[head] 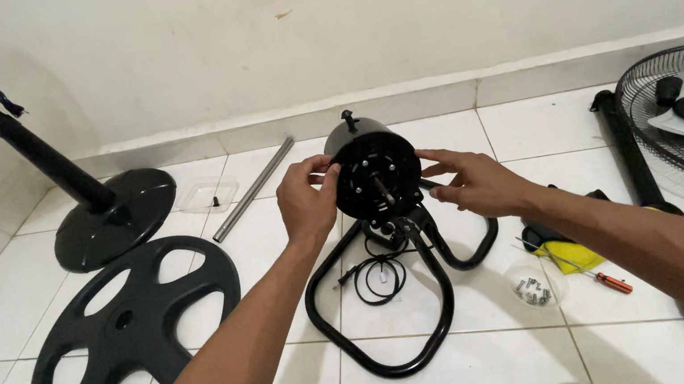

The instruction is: The person assembles an electric fan on a tiled floor. They use a screwdriver to secure the motor to the base, then attach the fan blades and the front grille.

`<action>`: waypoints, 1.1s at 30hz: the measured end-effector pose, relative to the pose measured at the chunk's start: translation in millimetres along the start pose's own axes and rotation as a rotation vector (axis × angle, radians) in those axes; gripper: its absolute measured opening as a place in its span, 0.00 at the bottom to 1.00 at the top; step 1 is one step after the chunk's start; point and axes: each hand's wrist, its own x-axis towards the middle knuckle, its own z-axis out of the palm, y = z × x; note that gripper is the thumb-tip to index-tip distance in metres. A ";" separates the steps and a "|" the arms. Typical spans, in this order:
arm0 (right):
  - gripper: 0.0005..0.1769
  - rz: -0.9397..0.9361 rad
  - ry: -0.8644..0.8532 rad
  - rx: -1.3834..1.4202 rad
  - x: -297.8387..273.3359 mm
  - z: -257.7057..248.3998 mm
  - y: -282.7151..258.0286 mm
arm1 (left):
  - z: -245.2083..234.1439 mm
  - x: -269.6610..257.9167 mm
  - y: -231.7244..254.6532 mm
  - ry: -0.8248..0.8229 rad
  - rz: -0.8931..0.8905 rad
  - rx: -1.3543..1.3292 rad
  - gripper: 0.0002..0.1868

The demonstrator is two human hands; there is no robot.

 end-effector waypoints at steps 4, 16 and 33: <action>0.44 -0.011 -0.053 -0.143 -7.5 -2.3 4.4 | -0.7 -1.3 3.9 0.009 0.034 0.059 0.09; 0.26 0.315 -0.189 -0.829 -84.1 -75.5 128.9 | -26.3 -15.0 31.8 -0.102 0.046 0.207 0.14; 0.20 0.716 0.265 -0.842 -213.0 -199.5 358.3 | 3.9 -40.6 61.8 -0.306 0.000 0.010 0.13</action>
